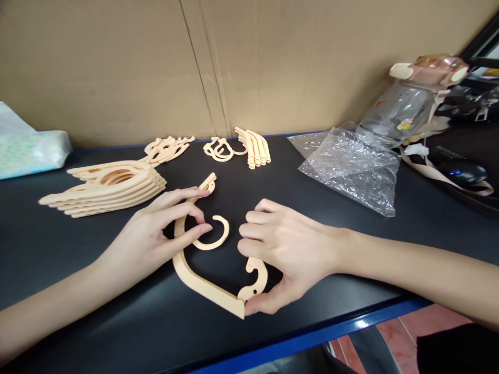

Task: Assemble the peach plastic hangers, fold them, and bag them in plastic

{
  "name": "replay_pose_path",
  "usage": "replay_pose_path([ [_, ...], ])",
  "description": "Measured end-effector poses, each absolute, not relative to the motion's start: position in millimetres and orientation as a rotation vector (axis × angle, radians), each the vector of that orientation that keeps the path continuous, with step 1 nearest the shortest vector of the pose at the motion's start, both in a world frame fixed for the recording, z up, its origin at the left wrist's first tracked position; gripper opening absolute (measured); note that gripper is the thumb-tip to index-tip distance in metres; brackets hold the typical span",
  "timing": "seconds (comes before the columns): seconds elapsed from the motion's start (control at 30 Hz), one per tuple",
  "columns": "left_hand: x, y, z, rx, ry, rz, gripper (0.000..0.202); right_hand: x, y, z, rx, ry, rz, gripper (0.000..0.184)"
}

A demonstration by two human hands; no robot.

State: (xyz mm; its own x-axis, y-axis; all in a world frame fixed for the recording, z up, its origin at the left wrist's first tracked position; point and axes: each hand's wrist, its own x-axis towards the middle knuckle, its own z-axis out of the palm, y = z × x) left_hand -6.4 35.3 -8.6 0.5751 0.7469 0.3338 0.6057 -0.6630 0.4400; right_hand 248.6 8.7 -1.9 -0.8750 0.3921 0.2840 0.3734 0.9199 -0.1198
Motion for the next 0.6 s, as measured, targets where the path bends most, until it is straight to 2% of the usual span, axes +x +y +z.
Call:
replay_pose_path([
  [0.07, -4.7, 34.7, -7.7, 2.567, 1.121, 0.746, 0.020, 246.3, 7.7, -2.9, -0.552, -2.766, 0.151, 0.051],
  [0.2, -2.6, 35.3, -6.3, 2.663, 1.120, 0.710, 0.029, 239.1, 4.6, -7.2, -0.618, -2.712, 0.215, 0.067],
  [0.3, -2.5, 36.1, -6.3, 2.661, 1.144, 0.721, 0.026, 235.0, 1.4, -8.9, -0.679, -2.689, 0.244, 0.068],
  [0.47, -3.6, 37.8, -6.3, 2.576, 1.142, 0.756, 0.005, 235.1, -1.8, -5.0, -0.686, -2.729, 0.308, 0.048],
  [0.6, -4.3, 39.9, -6.4, 2.449, 1.147, 0.805, 0.002, 237.6, -1.1, -1.8, -0.639, -2.778, 0.282, 0.024],
])
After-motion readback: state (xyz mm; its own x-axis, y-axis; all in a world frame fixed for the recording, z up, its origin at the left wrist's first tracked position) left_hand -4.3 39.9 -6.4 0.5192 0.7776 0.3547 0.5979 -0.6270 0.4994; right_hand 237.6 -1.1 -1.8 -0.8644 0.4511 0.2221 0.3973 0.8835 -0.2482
